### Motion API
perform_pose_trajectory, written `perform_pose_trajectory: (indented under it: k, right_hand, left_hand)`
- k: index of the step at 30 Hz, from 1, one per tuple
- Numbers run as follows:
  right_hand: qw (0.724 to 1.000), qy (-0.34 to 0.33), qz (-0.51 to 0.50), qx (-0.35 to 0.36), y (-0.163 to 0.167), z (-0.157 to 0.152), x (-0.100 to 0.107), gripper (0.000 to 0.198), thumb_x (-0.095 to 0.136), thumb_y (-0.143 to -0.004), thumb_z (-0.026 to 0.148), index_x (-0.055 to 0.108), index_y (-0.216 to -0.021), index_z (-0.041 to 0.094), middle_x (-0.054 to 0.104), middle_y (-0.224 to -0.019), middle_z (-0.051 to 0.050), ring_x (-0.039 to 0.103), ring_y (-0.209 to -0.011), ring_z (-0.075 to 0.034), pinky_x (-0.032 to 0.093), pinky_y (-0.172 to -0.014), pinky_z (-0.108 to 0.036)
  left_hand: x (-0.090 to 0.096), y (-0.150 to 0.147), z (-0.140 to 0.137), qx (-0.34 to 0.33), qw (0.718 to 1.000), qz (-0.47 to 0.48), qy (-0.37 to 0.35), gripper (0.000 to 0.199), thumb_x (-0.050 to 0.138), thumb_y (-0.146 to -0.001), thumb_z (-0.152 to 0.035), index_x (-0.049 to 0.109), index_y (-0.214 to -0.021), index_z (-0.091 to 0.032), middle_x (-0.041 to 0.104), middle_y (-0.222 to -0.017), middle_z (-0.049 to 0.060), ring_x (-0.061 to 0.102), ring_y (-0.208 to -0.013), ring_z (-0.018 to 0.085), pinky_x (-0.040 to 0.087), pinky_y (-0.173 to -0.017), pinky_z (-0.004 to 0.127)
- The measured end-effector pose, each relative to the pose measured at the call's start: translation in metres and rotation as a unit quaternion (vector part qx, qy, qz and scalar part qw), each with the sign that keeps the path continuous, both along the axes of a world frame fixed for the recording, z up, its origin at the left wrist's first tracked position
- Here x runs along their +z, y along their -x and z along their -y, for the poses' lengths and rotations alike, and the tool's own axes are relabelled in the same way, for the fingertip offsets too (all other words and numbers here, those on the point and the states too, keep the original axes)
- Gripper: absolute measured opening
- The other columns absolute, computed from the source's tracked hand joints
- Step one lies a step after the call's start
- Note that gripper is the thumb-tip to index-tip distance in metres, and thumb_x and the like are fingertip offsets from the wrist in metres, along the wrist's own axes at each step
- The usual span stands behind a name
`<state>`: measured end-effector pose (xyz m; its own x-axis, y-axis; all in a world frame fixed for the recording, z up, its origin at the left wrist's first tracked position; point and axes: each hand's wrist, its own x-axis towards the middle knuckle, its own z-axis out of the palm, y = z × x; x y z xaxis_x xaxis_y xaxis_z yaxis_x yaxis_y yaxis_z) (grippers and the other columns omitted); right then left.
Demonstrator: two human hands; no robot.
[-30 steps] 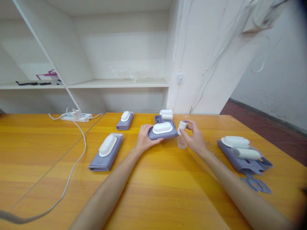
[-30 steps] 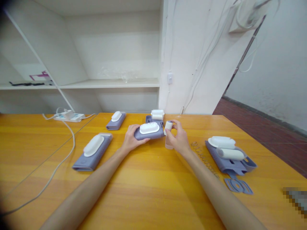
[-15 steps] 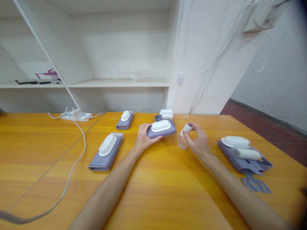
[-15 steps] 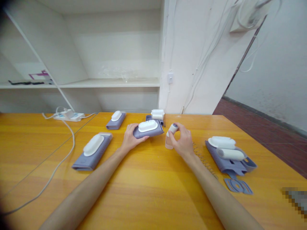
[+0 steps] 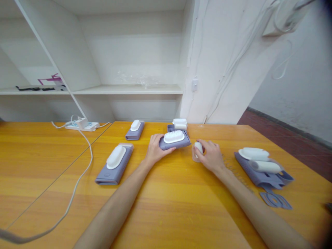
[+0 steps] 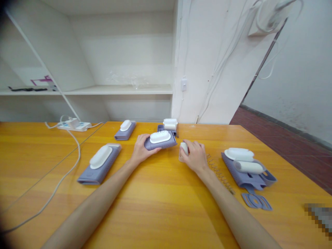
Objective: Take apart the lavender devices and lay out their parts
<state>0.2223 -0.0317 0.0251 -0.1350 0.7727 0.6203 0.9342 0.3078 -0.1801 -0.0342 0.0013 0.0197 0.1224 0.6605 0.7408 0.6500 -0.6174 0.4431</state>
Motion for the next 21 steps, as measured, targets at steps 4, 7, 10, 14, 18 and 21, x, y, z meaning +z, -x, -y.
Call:
perform_pose_trajectory:
  k: [4, 7, 10, 14, 18, 21]
  right_hand:
    - [1.000, 0.001, 0.022, -0.013, 0.0009, -0.0005, -0.0020, 0.031, 0.049, -0.085, 0.035, 0.059, -0.107, 0.017, 0.066, -0.094, -0.007, 0.054, -0.089, -0.023, 0.033, -0.080, -0.036]
    - [0.999, 0.009, 0.034, -0.031, 0.0019, -0.0002, -0.0036, 0.030, 0.050, -0.085, 0.035, 0.061, -0.107, 0.018, 0.065, -0.092, -0.007, 0.052, -0.089, -0.023, 0.033, -0.077, -0.034]
    - [0.998, 0.023, 0.046, -0.048, 0.0038, 0.0009, -0.0036, 0.029, 0.050, -0.085, 0.036, 0.064, -0.103, 0.019, 0.062, -0.086, -0.007, 0.050, -0.086, -0.023, 0.032, -0.072, -0.032]
    - [0.997, 0.035, 0.052, -0.054, 0.0059, 0.0019, -0.0026, 0.027, 0.049, -0.085, 0.037, 0.066, -0.098, 0.021, 0.057, -0.087, -0.008, 0.048, -0.086, -0.022, 0.033, -0.071, -0.031]
    - [0.996, 0.047, 0.045, -0.056, 0.0051, 0.0012, -0.0037, 0.027, 0.047, -0.086, 0.036, 0.067, -0.097, 0.021, 0.056, -0.096, -0.009, 0.048, -0.090, -0.022, 0.033, -0.072, -0.031]
    - [0.996, 0.064, 0.042, -0.053, 0.0035, -0.0003, -0.0061, 0.028, 0.046, -0.087, 0.036, 0.066, -0.098, 0.021, 0.057, -0.099, -0.009, 0.049, -0.092, -0.022, 0.034, -0.074, -0.032]
  left_hand:
    - [-0.0010, 0.0000, -0.0010, 0.001, 1.000, -0.005, -0.008, 0.059, 0.074, -0.061, -0.051, 0.051, -0.106, -0.021, 0.058, -0.101, 0.007, 0.053, -0.096, 0.024, 0.044, -0.086, 0.039]
    - [-0.0010, 0.0001, -0.0009, 0.002, 1.000, -0.007, -0.013, 0.059, 0.074, -0.060, -0.050, 0.051, -0.106, -0.021, 0.058, -0.101, 0.007, 0.053, -0.095, 0.024, 0.044, -0.085, 0.039]
    - [-0.0007, 0.0001, -0.0002, 0.002, 1.000, -0.009, -0.016, 0.059, 0.074, -0.060, -0.050, 0.051, -0.106, -0.021, 0.058, -0.101, 0.007, 0.053, -0.095, 0.023, 0.044, -0.085, 0.039]
    - [-0.0003, 0.0000, 0.0004, 0.003, 1.000, -0.010, -0.014, 0.059, 0.074, -0.061, -0.051, 0.051, -0.106, -0.020, 0.058, -0.101, 0.007, 0.053, -0.095, 0.023, 0.045, -0.085, 0.038]
    - [0.0003, 0.0000, 0.0002, 0.002, 1.000, -0.009, -0.013, 0.059, 0.073, -0.061, -0.052, 0.051, -0.106, -0.020, 0.058, -0.101, 0.007, 0.052, -0.095, 0.023, 0.044, -0.085, 0.038]
    - [0.0009, 0.0002, 0.0002, -0.001, 1.000, -0.011, -0.012, 0.059, 0.073, -0.061, -0.052, 0.051, -0.106, -0.020, 0.058, -0.101, 0.007, 0.052, -0.095, 0.023, 0.044, -0.086, 0.038]
